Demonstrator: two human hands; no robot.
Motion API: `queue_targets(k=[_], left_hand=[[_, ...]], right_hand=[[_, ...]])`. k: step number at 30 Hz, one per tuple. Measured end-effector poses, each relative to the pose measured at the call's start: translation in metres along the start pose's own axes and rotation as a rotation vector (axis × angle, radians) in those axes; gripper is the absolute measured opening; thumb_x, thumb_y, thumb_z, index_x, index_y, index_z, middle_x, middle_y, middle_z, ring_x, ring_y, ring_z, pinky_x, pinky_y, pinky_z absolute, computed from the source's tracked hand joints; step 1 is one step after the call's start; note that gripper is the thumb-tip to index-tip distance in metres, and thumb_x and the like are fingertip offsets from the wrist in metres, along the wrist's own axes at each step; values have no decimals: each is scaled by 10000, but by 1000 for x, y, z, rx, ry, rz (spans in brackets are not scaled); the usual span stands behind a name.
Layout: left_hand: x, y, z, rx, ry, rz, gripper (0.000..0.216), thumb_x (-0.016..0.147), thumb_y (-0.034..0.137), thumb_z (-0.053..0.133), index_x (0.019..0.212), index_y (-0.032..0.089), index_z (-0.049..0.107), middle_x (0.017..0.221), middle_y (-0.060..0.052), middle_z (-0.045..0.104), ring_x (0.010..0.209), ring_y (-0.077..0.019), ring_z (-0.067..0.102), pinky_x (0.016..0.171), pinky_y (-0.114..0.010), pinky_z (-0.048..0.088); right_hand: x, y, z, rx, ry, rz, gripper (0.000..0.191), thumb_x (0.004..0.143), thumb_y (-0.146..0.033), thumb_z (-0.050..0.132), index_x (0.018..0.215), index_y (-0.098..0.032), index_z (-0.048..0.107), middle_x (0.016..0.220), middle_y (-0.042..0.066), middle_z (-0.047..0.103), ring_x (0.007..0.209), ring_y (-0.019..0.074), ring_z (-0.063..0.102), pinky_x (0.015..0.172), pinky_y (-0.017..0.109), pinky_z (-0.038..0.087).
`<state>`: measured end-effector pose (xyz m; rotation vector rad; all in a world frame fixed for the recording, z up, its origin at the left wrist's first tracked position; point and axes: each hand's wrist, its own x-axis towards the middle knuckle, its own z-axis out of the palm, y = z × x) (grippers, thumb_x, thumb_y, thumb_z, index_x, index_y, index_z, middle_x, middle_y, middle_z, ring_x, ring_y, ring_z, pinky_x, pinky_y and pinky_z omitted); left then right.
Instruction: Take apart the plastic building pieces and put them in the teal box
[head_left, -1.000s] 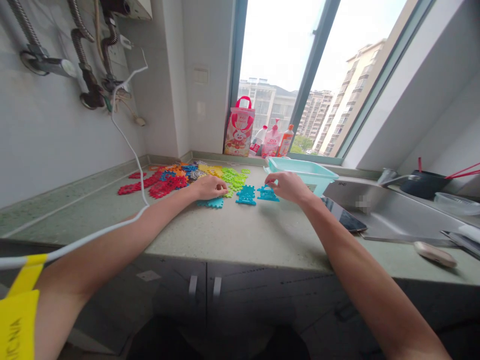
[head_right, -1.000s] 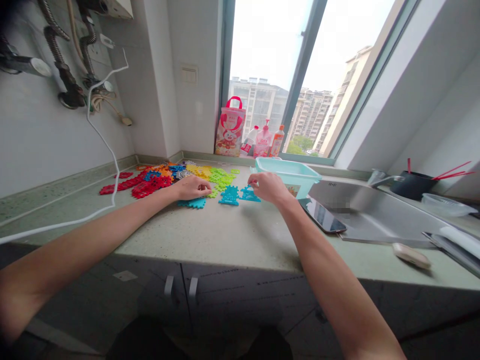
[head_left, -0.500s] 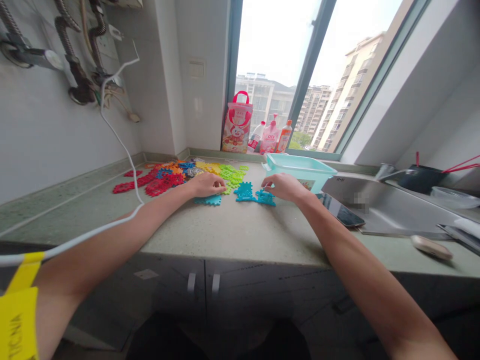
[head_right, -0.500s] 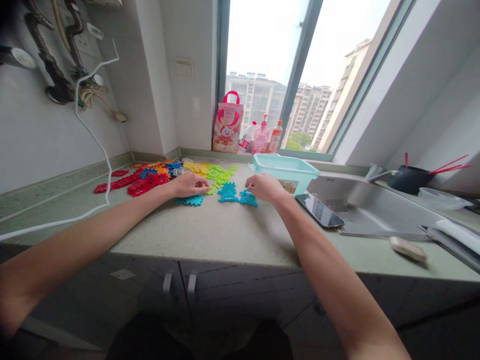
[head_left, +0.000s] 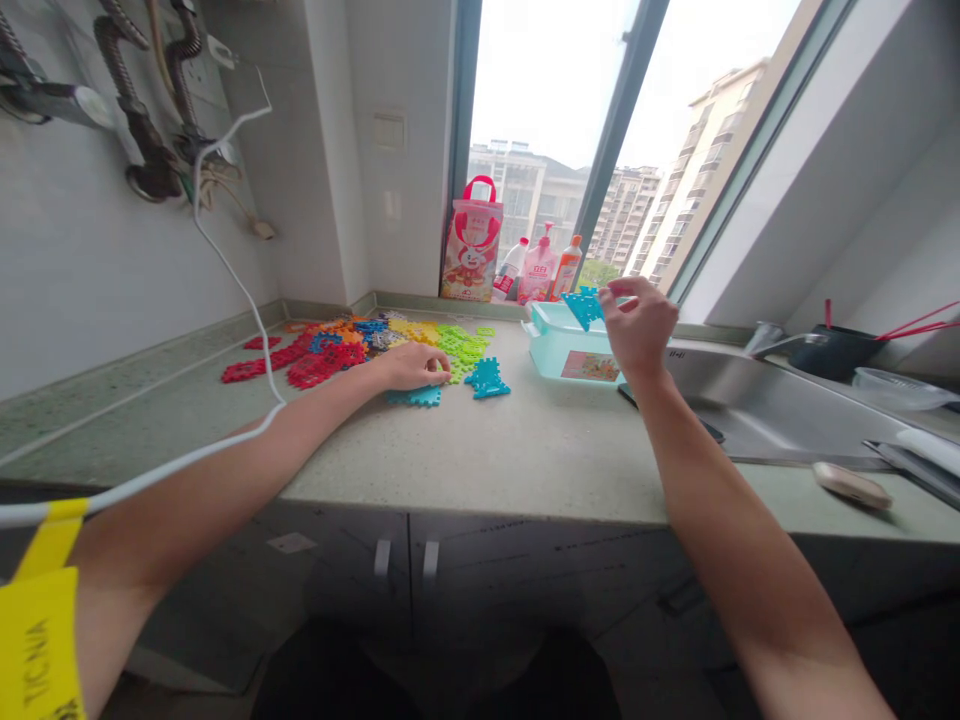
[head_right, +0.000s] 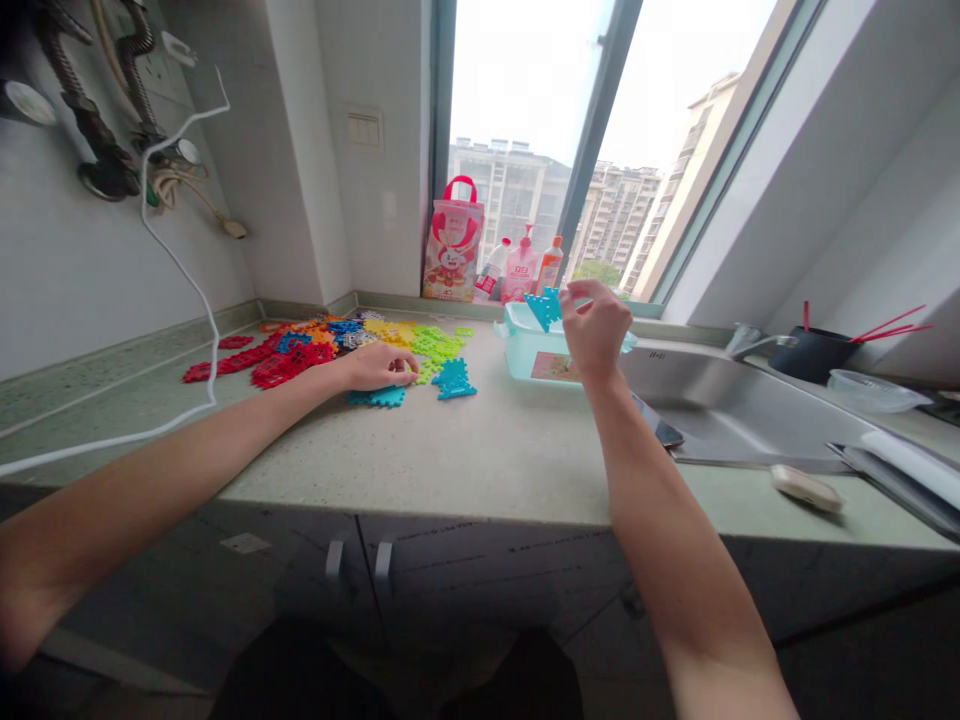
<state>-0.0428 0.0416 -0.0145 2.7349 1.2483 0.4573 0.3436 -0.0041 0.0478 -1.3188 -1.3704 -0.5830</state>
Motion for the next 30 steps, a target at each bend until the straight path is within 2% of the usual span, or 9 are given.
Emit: queue_targets(k=[4, 6, 12, 20, 26, 28, 30], left_hand=[[0, -1, 0, -3, -4, 6, 392, 885, 533, 631, 1076, 237, 804, 878, -25, 777, 724, -171, 666, 652, -258, 404], [1, -2, 1, -4, -5, 9, 404, 884, 546, 633, 1082, 236, 800, 875, -23, 773, 720, -169, 664, 646, -255, 401], [1, -3, 2, -34, -10, 3, 397, 881, 549, 645, 1084, 238, 787, 880, -23, 763, 724, -171, 662, 640, -257, 395], [0, 1, 0, -22, -23, 1, 398, 883, 538, 640, 1094, 232, 781, 885, -27, 759, 743, -177, 665, 644, -257, 391], [0, -1, 0, -13, -26, 7, 409, 897, 557, 638, 1097, 229, 777, 908, -34, 766, 738, -173, 663, 642, -254, 393], [1, -2, 1, -12, -20, 8, 408, 896, 561, 640, 1094, 232, 778, 903, -33, 765, 733, -174, 661, 637, -258, 390], [0, -2, 1, -13, -10, 13, 396, 893, 555, 646, 1081, 234, 781, 882, -28, 760, 721, -172, 656, 637, -259, 389]], right_hand=[[8, 28, 2, -8, 69, 94, 307, 1022, -401, 508, 1102, -180, 705, 1048, 156, 779, 851, 281, 755, 871, 444, 573], [7, 35, 4, -4, 45, 100, 305, 1017, -398, 511, 1100, -176, 703, 1045, 159, 781, 853, 286, 759, 875, 456, 580], [-2, 27, 9, -66, -206, 41, 199, 956, -305, 607, 980, -182, 761, 1012, 143, 800, 885, 294, 761, 955, 448, 555], [-8, 19, 10, -184, -412, 85, 284, 958, -303, 589, 1102, -195, 808, 965, 144, 806, 990, 355, 742, 963, 477, 534], [-14, -5, 6, 7, -280, -142, 297, 952, -262, 557, 1108, -215, 805, 1116, 113, 786, 985, 279, 736, 956, 405, 545], [-20, -19, 8, 97, -295, -214, 313, 972, -264, 532, 1122, -219, 803, 1117, 103, 778, 929, 245, 735, 911, 373, 560], [-28, -31, 13, 176, -383, -267, 325, 986, -268, 517, 1137, -224, 802, 1109, 92, 776, 870, 214, 732, 852, 340, 569]])
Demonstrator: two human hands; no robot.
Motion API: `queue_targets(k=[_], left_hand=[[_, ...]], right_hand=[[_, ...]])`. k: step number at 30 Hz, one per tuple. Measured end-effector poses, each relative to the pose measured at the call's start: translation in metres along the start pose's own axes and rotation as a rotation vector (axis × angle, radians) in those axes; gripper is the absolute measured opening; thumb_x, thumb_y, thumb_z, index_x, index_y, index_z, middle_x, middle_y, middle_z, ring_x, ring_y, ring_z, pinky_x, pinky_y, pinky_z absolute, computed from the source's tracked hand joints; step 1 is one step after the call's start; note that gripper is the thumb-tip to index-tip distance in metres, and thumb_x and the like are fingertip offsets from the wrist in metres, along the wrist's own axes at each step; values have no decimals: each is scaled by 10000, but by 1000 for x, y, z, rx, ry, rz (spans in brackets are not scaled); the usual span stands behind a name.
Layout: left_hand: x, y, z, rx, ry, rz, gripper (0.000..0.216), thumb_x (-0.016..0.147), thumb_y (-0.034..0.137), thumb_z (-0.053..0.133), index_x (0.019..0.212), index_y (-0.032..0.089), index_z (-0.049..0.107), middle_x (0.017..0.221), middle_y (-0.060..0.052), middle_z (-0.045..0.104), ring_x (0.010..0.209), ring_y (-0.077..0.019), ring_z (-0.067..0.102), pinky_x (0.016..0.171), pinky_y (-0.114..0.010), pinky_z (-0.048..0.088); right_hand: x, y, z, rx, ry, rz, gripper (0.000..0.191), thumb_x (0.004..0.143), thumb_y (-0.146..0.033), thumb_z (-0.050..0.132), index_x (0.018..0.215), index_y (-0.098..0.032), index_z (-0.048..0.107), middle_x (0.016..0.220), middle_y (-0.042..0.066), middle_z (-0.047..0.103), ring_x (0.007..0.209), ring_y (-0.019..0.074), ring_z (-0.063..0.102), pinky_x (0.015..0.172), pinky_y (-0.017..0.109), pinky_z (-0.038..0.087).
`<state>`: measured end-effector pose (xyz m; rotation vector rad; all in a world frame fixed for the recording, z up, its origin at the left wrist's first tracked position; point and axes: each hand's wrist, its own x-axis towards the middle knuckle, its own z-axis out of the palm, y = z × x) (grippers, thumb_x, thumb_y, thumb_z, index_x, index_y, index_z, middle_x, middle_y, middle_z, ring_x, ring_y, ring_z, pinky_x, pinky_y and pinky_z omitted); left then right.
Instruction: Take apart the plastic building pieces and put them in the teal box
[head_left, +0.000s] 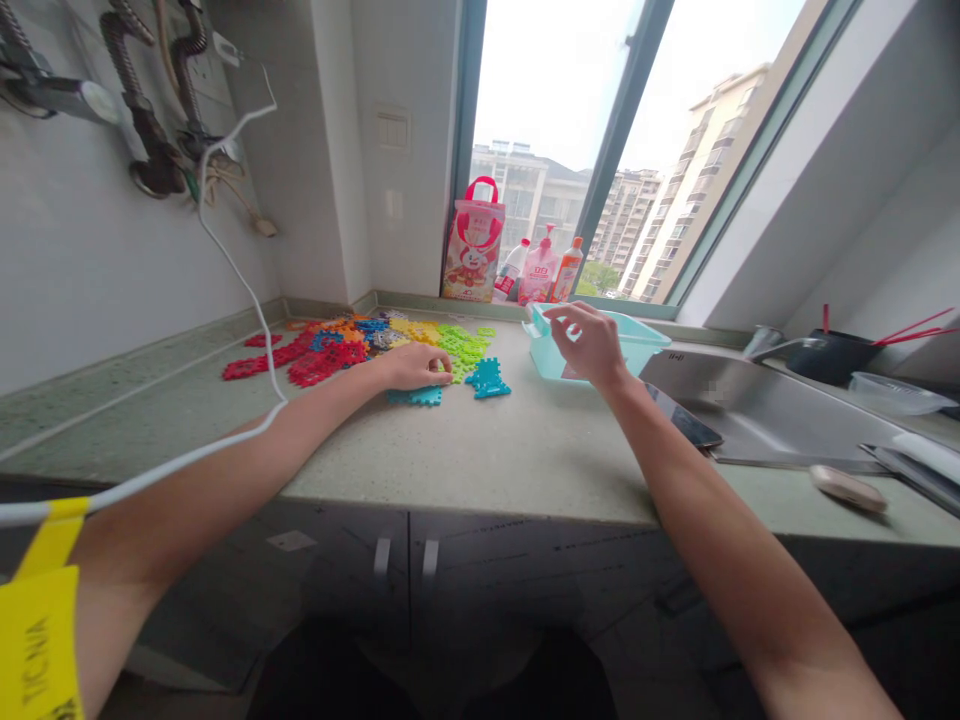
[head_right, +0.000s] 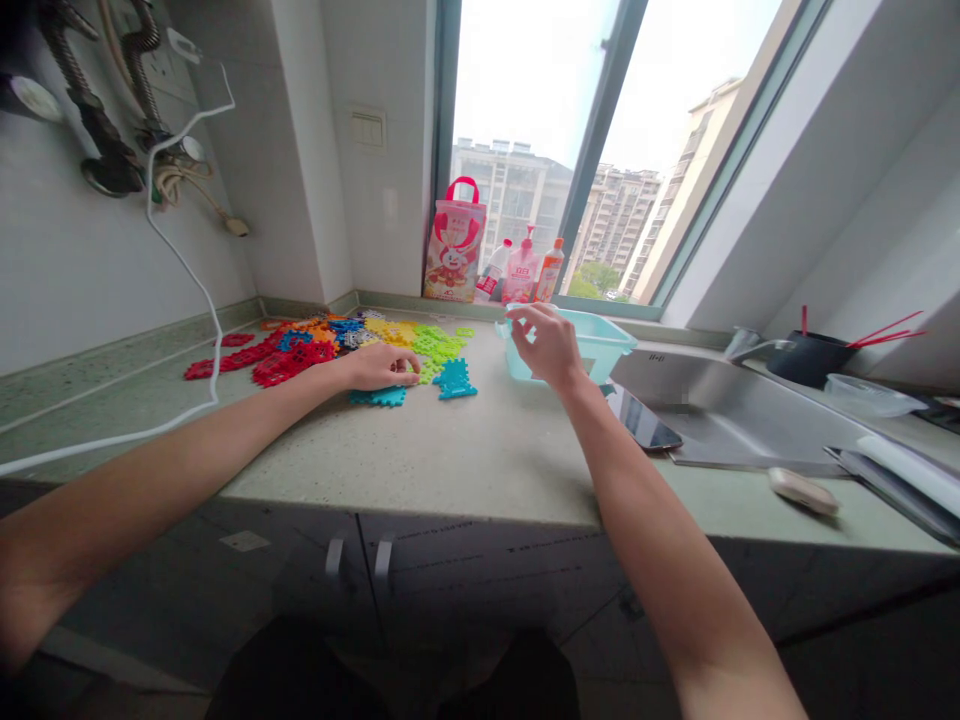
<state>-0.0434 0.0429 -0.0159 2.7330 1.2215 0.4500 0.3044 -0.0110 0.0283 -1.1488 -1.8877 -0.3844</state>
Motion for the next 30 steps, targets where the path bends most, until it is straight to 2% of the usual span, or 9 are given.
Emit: queue_targets(k=[5, 8, 15, 21, 23, 26, 30], left_hand=[[-1, 6, -3, -21, -3, 8, 428, 851, 606, 693, 1049, 238, 786, 826, -8, 744, 681, -156, 638, 623, -249, 379], [-2, 10, -5, -21, -19, -14, 461, 826, 644, 712, 1023, 234, 788, 840, -13, 751, 684, -157, 638, 613, -253, 374], [-4, 16, -5, 53, 34, 10, 353, 805, 566, 723, 860, 220, 769, 736, -4, 718, 642, -154, 609, 585, -268, 348], [-5, 17, -2, 73, 78, 48, 335, 783, 533, 736, 859, 206, 737, 742, 1, 716, 643, -157, 618, 603, -276, 380], [-4, 17, -2, 77, 113, 97, 309, 783, 495, 743, 874, 200, 733, 754, -3, 716, 672, -164, 633, 650, -281, 414], [-4, 20, -5, 106, 223, 194, 280, 791, 458, 757, 894, 199, 732, 746, -3, 695, 722, -180, 643, 812, -318, 460], [-9, 35, -14, 155, 321, 289, 311, 821, 499, 761, 946, 217, 728, 790, -18, 696, 839, -221, 667, 1009, -394, 420]], right_hand=[[-11, -18, 30, 137, -288, -82, 295, 959, -229, 557, 1115, -228, 808, 1091, 58, 799, 789, 159, 726, 802, 279, 555], [-15, -21, 38, 166, -356, -107, 297, 933, -190, 563, 1091, -229, 811, 1072, 42, 811, 772, 147, 725, 788, 262, 541], [-12, -12, 33, 138, -334, -59, 273, 972, -252, 572, 1095, -234, 815, 1020, 34, 821, 776, 163, 735, 791, 266, 537], [-12, -10, 35, 163, -322, -54, 264, 972, -272, 581, 1091, -243, 815, 1002, 25, 823, 768, 163, 743, 765, 259, 536], [-13, -12, 36, 160, -338, -38, 264, 969, -266, 586, 1100, -242, 814, 986, 25, 824, 775, 166, 750, 773, 261, 540], [-14, -15, 36, 176, -353, -16, 261, 980, -298, 594, 1113, -241, 811, 978, 30, 826, 790, 174, 762, 780, 267, 546], [-14, -18, 37, 271, -369, 21, 312, 997, -434, 612, 1162, -237, 789, 990, 43, 819, 781, 181, 768, 737, 271, 554]])
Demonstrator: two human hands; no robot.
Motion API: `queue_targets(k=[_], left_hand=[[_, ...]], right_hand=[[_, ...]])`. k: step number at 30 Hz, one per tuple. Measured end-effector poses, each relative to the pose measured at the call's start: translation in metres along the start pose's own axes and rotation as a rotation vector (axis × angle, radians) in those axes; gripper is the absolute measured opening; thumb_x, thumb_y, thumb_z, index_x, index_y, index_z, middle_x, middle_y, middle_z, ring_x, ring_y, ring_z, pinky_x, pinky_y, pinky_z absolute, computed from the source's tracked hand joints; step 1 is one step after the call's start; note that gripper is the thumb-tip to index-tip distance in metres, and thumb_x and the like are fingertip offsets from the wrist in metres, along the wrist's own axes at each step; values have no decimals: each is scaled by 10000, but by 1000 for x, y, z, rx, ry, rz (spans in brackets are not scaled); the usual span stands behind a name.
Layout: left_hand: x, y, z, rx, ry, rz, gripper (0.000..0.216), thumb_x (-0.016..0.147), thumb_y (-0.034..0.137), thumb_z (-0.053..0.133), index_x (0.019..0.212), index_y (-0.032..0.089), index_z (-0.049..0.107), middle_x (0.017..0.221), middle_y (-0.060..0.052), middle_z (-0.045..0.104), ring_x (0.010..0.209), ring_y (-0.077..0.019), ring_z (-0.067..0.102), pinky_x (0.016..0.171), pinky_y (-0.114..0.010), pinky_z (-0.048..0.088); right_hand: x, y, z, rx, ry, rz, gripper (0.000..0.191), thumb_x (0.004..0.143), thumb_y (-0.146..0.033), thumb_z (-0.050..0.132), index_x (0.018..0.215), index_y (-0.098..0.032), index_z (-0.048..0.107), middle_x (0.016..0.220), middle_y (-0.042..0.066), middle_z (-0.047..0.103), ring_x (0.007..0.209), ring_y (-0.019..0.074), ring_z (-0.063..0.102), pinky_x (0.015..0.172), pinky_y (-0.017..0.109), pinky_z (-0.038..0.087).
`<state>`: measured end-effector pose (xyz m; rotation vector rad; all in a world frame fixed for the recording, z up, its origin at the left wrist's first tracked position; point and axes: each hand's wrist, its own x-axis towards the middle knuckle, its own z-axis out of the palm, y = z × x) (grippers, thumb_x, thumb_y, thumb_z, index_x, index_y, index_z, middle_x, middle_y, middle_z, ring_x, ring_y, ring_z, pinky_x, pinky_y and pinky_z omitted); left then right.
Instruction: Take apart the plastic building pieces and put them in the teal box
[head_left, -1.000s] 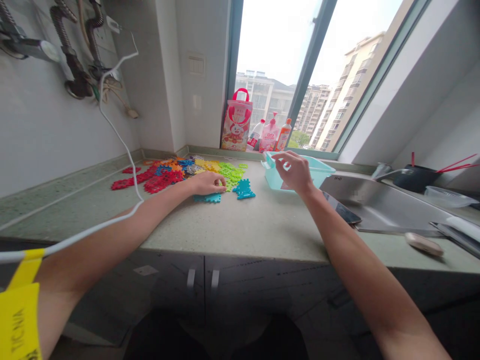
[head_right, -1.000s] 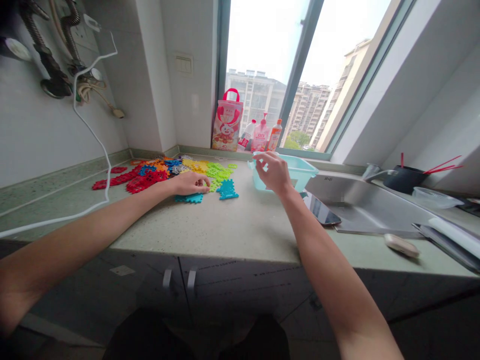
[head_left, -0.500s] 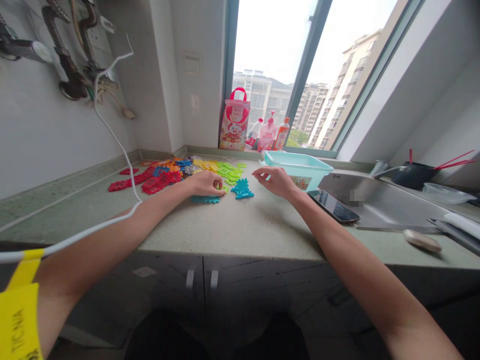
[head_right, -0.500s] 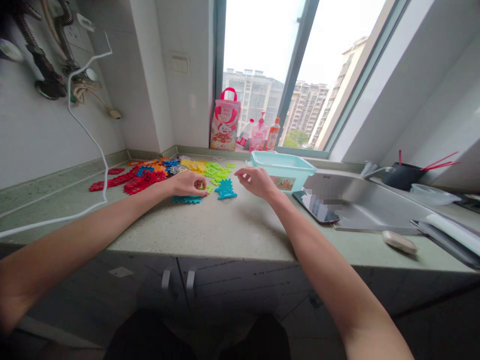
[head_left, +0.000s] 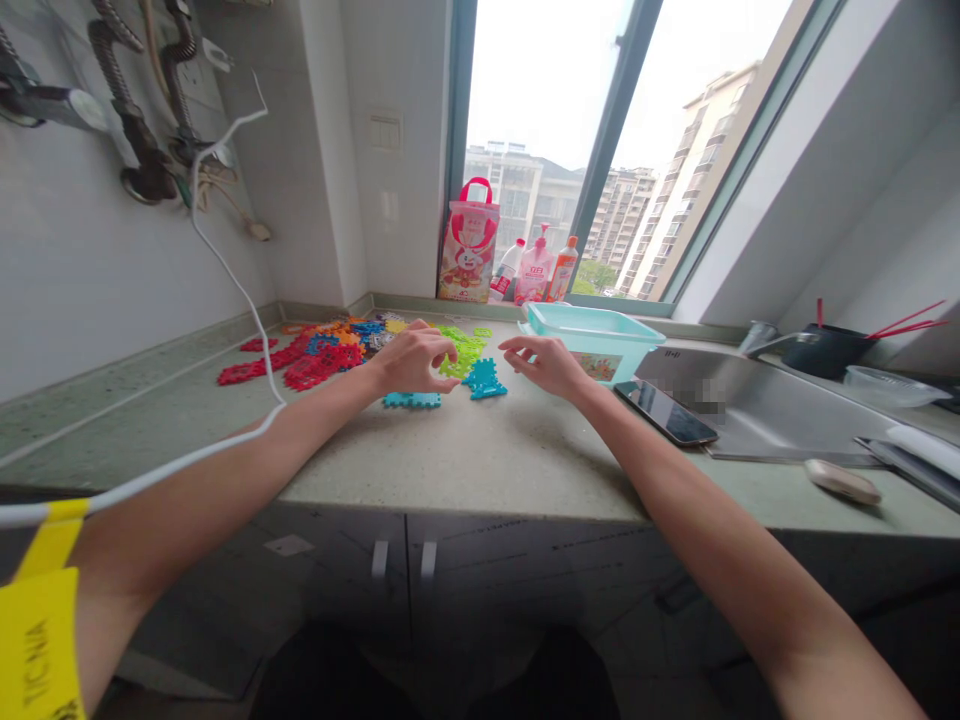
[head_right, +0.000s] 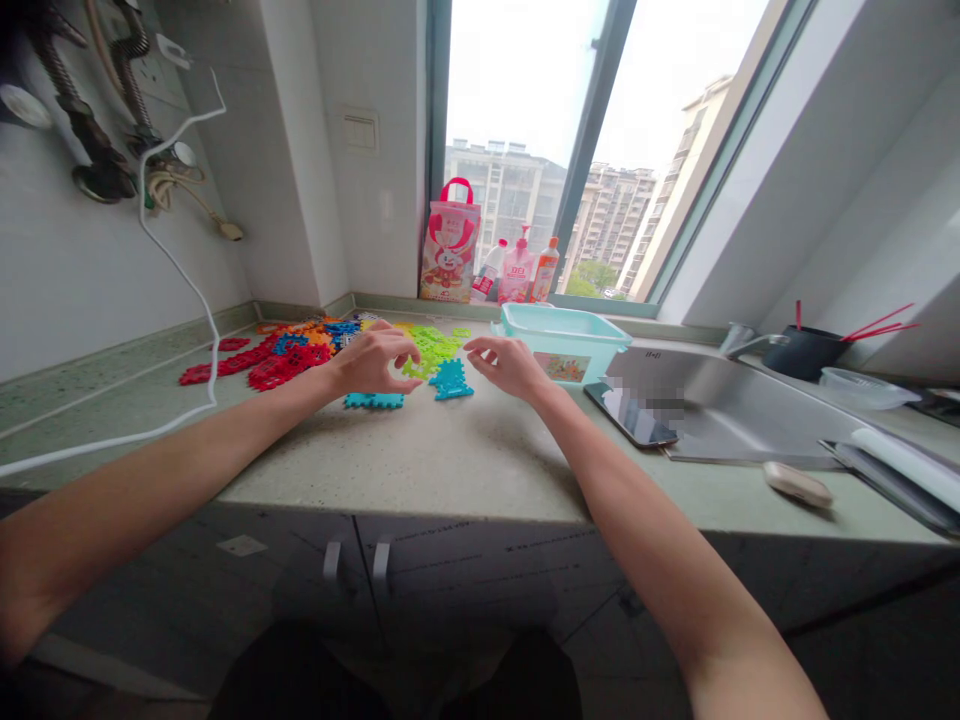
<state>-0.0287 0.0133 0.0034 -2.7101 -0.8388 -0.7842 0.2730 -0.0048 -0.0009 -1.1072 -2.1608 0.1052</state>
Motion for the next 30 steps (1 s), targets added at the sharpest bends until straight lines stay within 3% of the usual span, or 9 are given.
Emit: queue_targets(k=[8, 11, 16, 23, 30], left_hand=[[6, 36, -5, 57, -104, 204, 340, 900, 547, 679, 1047, 248, 747, 873, -65, 742, 998, -272, 692, 1101, -431, 374], [6, 37, -2, 109, -23, 307, 295, 916, 515, 669, 1017, 247, 742, 838, -50, 747, 921, -243, 703, 1058, -416, 403], [4, 30, -1, 190, 142, 460, 245, 909, 468, 689, 972, 233, 720, 789, -19, 754, 780, -204, 701, 968, -394, 444], [5, 37, 0, 212, 168, 522, 235, 926, 464, 684, 983, 238, 717, 812, -30, 769, 805, -203, 726, 930, -380, 455], [5, 38, 3, 245, 148, 527, 144, 959, 367, 647, 914, 243, 705, 811, -11, 784, 794, -187, 711, 939, -382, 444]], right_hand=[[3, -11, 16, 420, -85, 16, 536, 879, -687, 692, 1031, -183, 792, 850, 55, 763, 643, 169, 701, 596, 287, 560], [3, -14, 20, 498, -110, 21, 524, 830, -677, 742, 943, -168, 790, 793, 52, 750, 603, 146, 658, 568, 277, 552], [1, -18, 17, 504, -91, 36, 556, 880, -685, 699, 958, -142, 788, 816, 66, 749, 606, 135, 650, 543, 254, 523], [3, -19, 20, 496, -83, 23, 500, 872, -614, 743, 1080, -162, 792, 949, 77, 773, 632, 141, 656, 566, 269, 541], [3, -15, 25, 512, -160, 34, 375, 846, -476, 731, 983, -134, 802, 726, 26, 684, 597, 132, 619, 537, 243, 491]])
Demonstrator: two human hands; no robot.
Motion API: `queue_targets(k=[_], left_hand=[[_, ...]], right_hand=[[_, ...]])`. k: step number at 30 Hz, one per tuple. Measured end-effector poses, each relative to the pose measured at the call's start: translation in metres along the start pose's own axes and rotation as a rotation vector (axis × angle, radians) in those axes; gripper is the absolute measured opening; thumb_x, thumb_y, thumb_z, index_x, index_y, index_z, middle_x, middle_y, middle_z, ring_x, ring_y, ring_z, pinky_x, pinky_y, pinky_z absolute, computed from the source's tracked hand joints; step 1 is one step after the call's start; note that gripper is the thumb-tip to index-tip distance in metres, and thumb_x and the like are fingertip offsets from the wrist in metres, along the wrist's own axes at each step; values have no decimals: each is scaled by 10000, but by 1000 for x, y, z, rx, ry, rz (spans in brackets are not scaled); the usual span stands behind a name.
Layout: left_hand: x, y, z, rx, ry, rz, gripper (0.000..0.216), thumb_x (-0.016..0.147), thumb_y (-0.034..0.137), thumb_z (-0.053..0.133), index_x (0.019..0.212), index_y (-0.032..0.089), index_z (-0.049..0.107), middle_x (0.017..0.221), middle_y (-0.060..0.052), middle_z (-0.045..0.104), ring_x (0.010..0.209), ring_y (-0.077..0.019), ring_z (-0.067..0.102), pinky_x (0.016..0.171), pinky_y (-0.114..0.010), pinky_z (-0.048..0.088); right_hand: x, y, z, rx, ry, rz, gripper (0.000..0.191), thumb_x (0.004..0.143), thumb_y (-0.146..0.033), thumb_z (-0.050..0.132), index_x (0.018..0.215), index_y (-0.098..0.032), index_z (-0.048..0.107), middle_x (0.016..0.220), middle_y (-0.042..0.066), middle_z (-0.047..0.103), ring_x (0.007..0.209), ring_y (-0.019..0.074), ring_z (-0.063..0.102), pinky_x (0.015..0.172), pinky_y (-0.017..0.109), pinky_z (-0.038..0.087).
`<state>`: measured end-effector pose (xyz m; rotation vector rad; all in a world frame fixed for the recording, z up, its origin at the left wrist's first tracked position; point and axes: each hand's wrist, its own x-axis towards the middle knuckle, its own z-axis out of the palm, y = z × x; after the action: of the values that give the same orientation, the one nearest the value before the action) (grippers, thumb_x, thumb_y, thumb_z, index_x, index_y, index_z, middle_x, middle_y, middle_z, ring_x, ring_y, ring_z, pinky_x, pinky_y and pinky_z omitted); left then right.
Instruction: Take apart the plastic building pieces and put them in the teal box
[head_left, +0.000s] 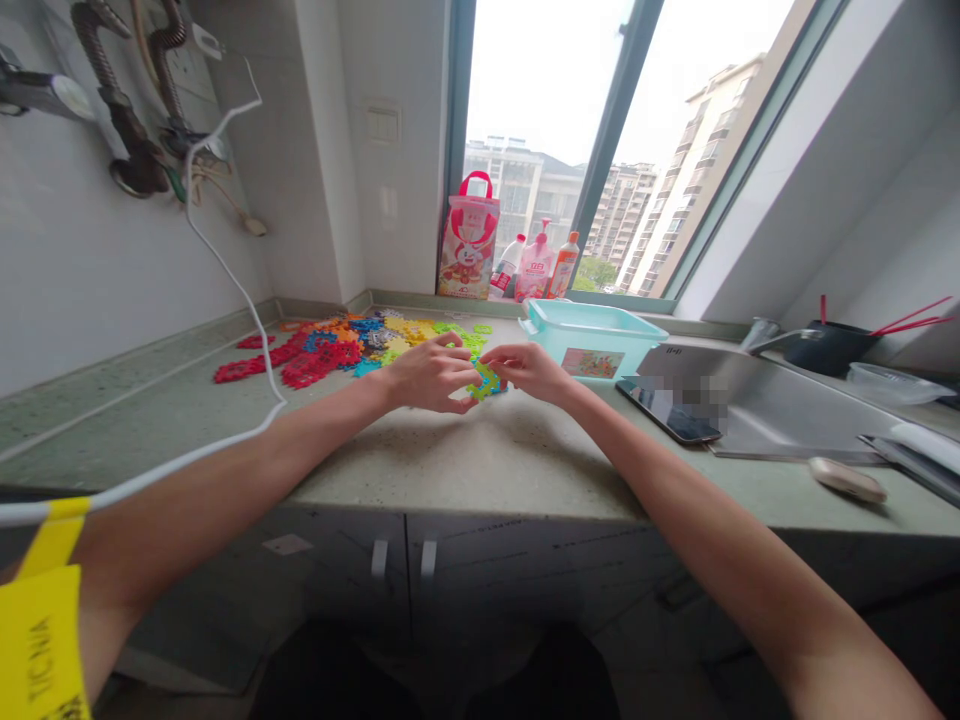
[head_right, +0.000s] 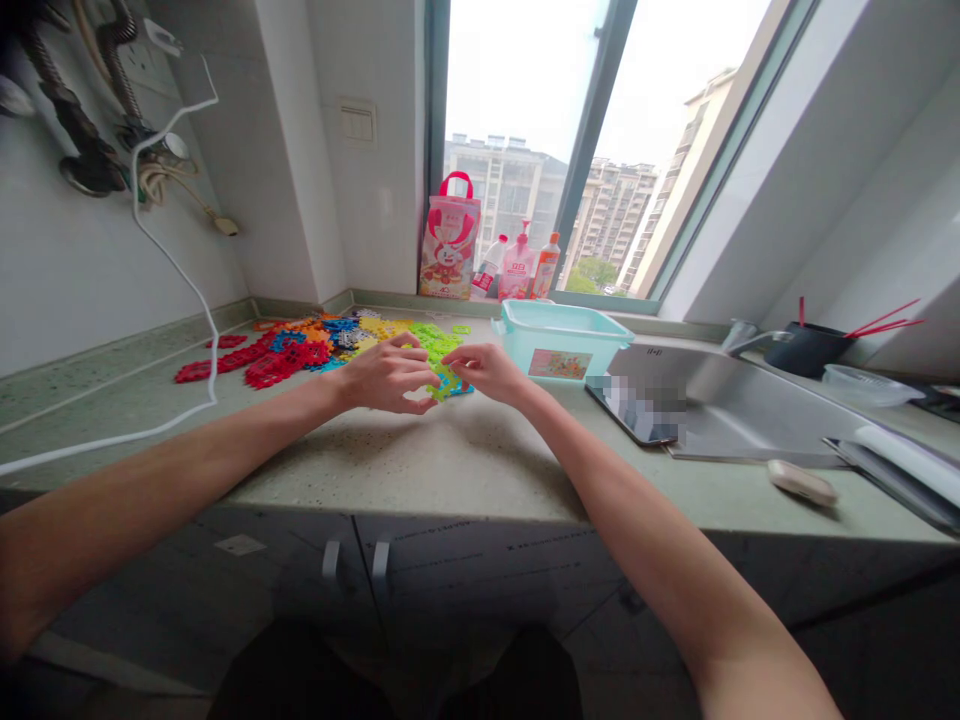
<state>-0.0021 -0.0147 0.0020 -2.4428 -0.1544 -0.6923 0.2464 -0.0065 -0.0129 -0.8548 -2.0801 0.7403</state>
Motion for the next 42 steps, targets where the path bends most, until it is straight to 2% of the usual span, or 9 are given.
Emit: queue_targets(k=[5, 8, 11, 14, 17, 21, 26, 31, 42], left_hand=[[-3, -4, 3, -41, -44, -50, 180, 958, 390, 645, 868, 246, 705, 736, 0, 743, 750, -178, 692, 915, -369, 447], [-4, -5, 5, -62, -62, -78, 177, 962, 399, 646, 906, 246, 717, 740, -4, 739, 748, -174, 695, 909, -358, 449], [-4, -4, 7, -78, -49, -74, 149, 953, 375, 658, 967, 244, 727, 773, -11, 753, 771, -180, 710, 913, -361, 447], [-5, -5, 9, -89, -46, -90, 134, 954, 331, 646, 1013, 244, 729, 778, -6, 756, 779, -183, 719, 923, -367, 444], [-6, -6, 10, -128, -32, -145, 118, 969, 306, 625, 1014, 252, 720, 749, 17, 744, 755, -174, 720, 919, -364, 445], [-9, -9, 11, -186, -1, -192, 87, 965, 300, 635, 986, 246, 700, 739, 33, 732, 746, -173, 720, 901, -363, 452], [-11, -10, 14, -241, -32, -242, 68, 949, 290, 657, 979, 233, 679, 811, 16, 752, 795, -178, 726, 892, -356, 457], [-13, -11, 17, -260, -44, -265, 69, 948, 292, 665, 940, 223, 659, 845, 1, 756, 812, -181, 722, 886, -347, 459], [-14, -12, 16, -275, -72, -314, 132, 967, 357, 653, 970, 230, 689, 812, 14, 764, 778, -176, 725, 839, -326, 476]], right_hand=[[-2, -3, -1, 38, -27, 50, 401, 836, -475, 745, 1046, -136, 787, 731, 23, 684, 597, 132, 632, 510, 221, 459], [-4, -8, -2, 81, -43, 93, 450, 859, -526, 721, 1082, -138, 776, 803, 42, 720, 621, 135, 668, 504, 209, 458], [-5, -13, -1, 103, -53, 99, 507, 906, -619, 664, 1041, -144, 776, 874, 61, 740, 643, 133, 687, 513, 206, 463], [-4, -14, 1, 73, -64, 51, 539, 867, -668, 723, 959, -141, 779, 800, 54, 727, 629, 131, 657, 516, 212, 450], [-2, -10, 2, 57, -45, 27, 538, 804, -664, 794, 920, -139, 778, 744, 46, 716, 599, 130, 624, 499, 223, 436], [-1, -6, 2, 65, -25, 37, 521, 804, -641, 802, 943, -139, 781, 770, 56, 736, 610, 137, 644, 498, 226, 455], [-3, -7, 2, 90, -89, 76, 528, 811, -621, 814, 1020, -136, 789, 754, 43, 738, 628, 141, 673, 520, 221, 486], [-5, -11, 3, 126, -170, 98, 531, 808, -592, 842, 1100, -153, 778, 859, 61, 786, 694, 147, 712, 577, 223, 523], [-3, -10, 5, 73, -103, 63, 545, 803, -619, 827, 1051, -135, 785, 795, 47, 749, 654, 140, 671, 554, 229, 484]])
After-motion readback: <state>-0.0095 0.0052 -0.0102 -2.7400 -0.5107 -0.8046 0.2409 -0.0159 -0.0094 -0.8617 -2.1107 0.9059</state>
